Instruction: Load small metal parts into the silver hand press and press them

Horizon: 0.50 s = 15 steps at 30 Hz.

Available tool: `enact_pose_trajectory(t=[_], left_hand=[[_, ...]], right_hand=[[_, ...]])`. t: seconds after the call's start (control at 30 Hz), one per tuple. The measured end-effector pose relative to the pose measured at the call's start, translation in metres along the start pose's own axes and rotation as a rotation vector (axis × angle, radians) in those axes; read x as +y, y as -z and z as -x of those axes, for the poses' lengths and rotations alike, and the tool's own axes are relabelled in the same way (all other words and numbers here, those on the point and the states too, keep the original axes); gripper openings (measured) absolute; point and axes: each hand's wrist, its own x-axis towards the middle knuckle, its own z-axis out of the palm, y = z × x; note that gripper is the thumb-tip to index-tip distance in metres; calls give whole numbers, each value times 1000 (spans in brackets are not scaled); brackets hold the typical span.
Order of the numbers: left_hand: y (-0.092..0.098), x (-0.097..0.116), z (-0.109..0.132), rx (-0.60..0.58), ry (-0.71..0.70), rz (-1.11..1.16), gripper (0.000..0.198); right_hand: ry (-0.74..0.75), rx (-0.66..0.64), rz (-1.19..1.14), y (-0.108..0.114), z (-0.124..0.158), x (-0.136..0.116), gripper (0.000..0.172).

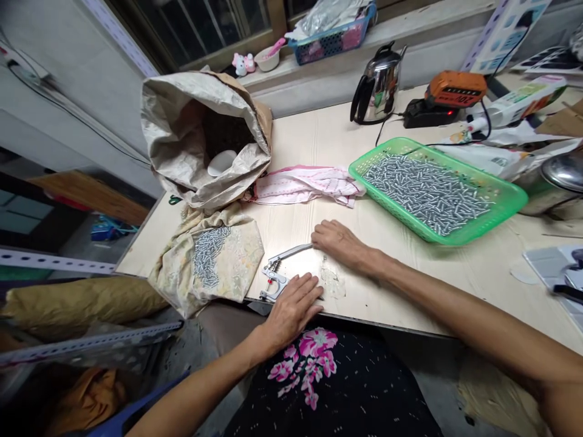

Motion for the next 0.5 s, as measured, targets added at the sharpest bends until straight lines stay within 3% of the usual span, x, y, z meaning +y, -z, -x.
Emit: enact_pose_trajectory(t=[0.13,0.27,0.37,0.5], left_hand=[[-1,-2,0,18,-11,27,40],[-1,-1,1,9,-13,37,45],[-8,0,6,-37,75,33,43],[-23,0,15,-104,158,3,46]], right_hand=[[-3,4,21,10,-16,3,17],[164,-15,-12,17,-39,-47,12],[389,-119,-23,6,-54,-87,6],[503,-132,-33,-25,-64,-106,9]])
